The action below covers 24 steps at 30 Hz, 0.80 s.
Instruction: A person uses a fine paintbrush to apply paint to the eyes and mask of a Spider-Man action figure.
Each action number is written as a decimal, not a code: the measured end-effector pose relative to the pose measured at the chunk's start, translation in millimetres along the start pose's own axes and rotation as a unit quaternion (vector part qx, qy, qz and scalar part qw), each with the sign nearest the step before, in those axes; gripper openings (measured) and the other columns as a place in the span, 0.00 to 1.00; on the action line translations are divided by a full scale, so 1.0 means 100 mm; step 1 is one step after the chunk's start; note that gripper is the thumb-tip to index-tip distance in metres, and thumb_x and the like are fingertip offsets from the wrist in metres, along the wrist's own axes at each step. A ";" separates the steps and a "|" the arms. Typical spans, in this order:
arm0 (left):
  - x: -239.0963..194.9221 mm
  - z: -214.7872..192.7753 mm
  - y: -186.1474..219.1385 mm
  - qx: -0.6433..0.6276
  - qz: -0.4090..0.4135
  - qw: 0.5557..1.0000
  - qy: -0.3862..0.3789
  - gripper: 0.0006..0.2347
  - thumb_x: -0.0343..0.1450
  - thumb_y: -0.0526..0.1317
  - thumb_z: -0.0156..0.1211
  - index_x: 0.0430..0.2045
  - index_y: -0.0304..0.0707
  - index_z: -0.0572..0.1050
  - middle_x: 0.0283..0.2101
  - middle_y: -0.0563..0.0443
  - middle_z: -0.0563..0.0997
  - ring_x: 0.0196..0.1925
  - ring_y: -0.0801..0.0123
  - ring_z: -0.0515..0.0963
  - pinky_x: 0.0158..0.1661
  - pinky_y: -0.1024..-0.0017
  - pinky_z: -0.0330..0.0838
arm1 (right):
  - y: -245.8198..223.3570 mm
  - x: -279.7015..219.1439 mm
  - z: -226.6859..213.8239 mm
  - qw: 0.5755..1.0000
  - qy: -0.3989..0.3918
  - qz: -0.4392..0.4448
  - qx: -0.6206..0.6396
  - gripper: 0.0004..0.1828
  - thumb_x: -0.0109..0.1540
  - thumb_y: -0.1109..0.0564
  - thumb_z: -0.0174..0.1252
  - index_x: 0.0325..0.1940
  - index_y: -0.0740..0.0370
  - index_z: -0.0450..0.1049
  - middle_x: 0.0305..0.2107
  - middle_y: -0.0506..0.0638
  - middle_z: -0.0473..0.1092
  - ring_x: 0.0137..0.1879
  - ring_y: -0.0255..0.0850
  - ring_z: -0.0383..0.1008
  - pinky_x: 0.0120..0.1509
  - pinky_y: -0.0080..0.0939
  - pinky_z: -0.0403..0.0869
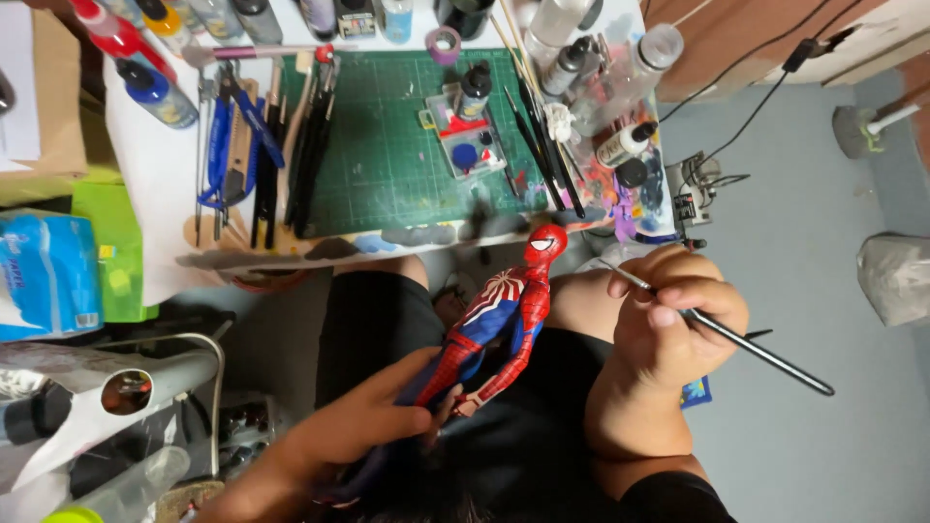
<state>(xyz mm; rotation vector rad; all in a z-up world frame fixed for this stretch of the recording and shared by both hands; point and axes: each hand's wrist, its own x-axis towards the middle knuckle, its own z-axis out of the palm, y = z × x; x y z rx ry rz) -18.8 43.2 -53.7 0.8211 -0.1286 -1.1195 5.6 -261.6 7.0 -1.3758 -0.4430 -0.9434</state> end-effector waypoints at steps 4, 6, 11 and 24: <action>-0.10 -0.03 0.05 0.031 -0.049 0.998 -0.025 0.36 0.66 0.44 0.68 0.70 0.38 0.58 0.50 0.45 0.78 0.38 0.72 0.79 0.41 0.75 0.75 | -0.12 -0.04 -0.25 0.997 -0.046 0.051 0.024 0.05 0.62 0.57 0.58 0.38 0.61 0.71 0.26 0.53 0.63 0.29 0.46 0.64 0.30 0.44 0.77; -0.15 0.02 0.13 0.136 -0.065 0.988 -0.022 0.36 0.66 0.46 0.64 0.71 0.41 0.59 0.41 0.47 0.80 0.38 0.72 0.78 0.39 0.77 0.71 | -0.16 -0.09 -0.38 0.995 -0.066 0.074 0.015 0.08 0.64 0.55 0.58 0.41 0.59 0.68 0.22 0.55 0.63 0.26 0.48 0.65 0.28 0.45 0.72; -0.14 0.08 0.06 0.168 -0.083 0.981 -0.042 0.31 0.67 0.47 0.63 0.66 0.38 0.63 0.42 0.49 0.78 0.38 0.74 0.76 0.38 0.77 0.73 | -0.26 -0.28 -0.51 0.994 -0.057 0.093 0.007 0.08 0.64 0.56 0.58 0.41 0.58 0.67 0.23 0.54 0.62 0.27 0.47 0.65 0.28 0.46 0.75; -0.13 0.45 -0.11 0.110 -0.110 0.987 -0.039 0.29 0.69 0.47 0.61 0.65 0.35 0.65 0.35 0.50 0.76 0.34 0.71 0.76 0.38 0.74 0.72 | -0.44 -0.49 -0.78 0.988 -0.091 0.122 -0.003 0.06 0.67 0.57 0.55 0.40 0.59 0.65 0.28 0.54 0.63 0.29 0.50 0.69 0.32 0.46 0.75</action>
